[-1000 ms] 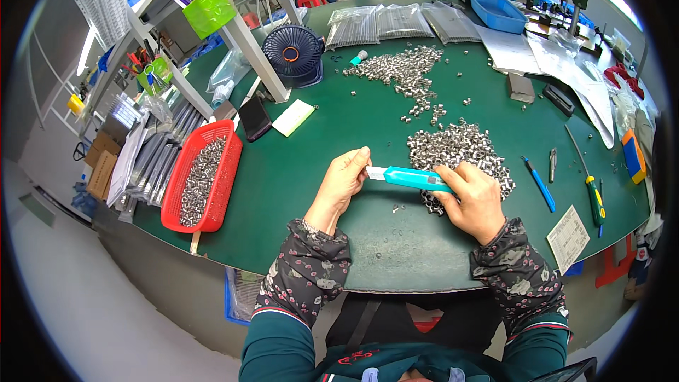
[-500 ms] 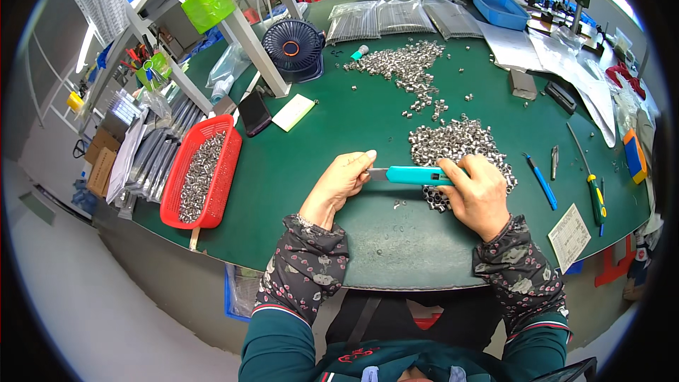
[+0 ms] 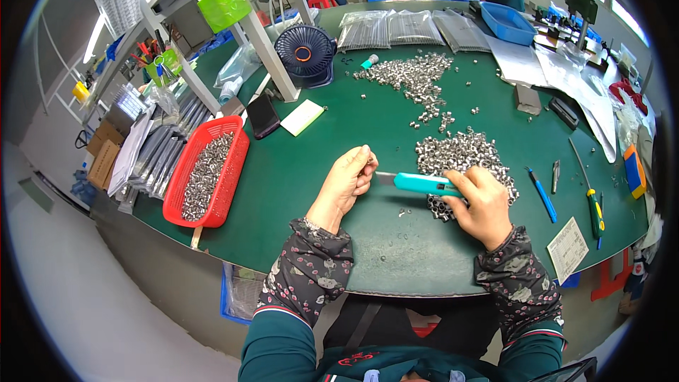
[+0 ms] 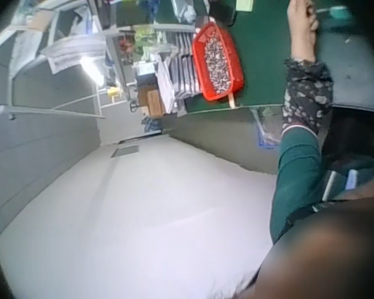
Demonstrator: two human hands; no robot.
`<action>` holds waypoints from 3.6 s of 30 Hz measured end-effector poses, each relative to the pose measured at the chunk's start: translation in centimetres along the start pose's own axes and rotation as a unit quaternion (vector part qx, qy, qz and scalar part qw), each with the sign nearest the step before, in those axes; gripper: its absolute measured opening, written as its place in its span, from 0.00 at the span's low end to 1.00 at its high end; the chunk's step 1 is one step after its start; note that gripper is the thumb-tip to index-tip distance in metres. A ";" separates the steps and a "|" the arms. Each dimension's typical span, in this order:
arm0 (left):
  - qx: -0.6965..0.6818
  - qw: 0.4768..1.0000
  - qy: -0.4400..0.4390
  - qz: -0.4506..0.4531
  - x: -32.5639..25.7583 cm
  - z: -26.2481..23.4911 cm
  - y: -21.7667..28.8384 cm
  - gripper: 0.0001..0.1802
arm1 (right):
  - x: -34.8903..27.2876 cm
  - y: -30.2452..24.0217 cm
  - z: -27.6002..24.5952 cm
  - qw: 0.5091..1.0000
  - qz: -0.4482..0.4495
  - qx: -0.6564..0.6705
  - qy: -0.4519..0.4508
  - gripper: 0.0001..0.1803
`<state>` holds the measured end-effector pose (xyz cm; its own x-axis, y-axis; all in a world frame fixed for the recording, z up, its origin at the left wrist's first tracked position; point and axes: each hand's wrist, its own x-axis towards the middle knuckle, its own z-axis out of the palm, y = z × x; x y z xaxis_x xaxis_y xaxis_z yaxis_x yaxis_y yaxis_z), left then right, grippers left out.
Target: Trimming excess material from small components using a utility knife on a factory workbench.
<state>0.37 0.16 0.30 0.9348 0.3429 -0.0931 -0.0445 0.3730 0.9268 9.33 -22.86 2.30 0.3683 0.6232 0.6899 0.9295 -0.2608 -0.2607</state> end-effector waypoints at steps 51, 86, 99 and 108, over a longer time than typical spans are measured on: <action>-0.171 0.983 -0.002 0.066 0.0 -0.1 0.2 0.08 | 0.0 -1.0 0.1 0.999 -0.010 -0.013 -0.045 0.18; -0.102 0.993 0.001 0.060 0.2 0.1 -0.4 0.08 | -0.8 -0.5 0.7 0.988 0.107 0.107 -0.037 0.15; -0.042 0.996 0.003 0.084 0.2 0.5 -0.6 0.06 | -1.1 -0.1 1.1 0.977 0.131 0.141 -0.093 0.15; -0.078 0.992 0.043 0.094 0.0 0.6 -0.6 0.07 | -0.9 -1.2 0.8 0.993 0.088 0.083 0.000 0.16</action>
<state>0.60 -0.53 -0.05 0.8714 0.4890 0.0390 -0.2758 0.4227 0.8633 7.92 -22.55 1.45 0.5256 0.5785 0.6237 0.8407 -0.2413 -0.4847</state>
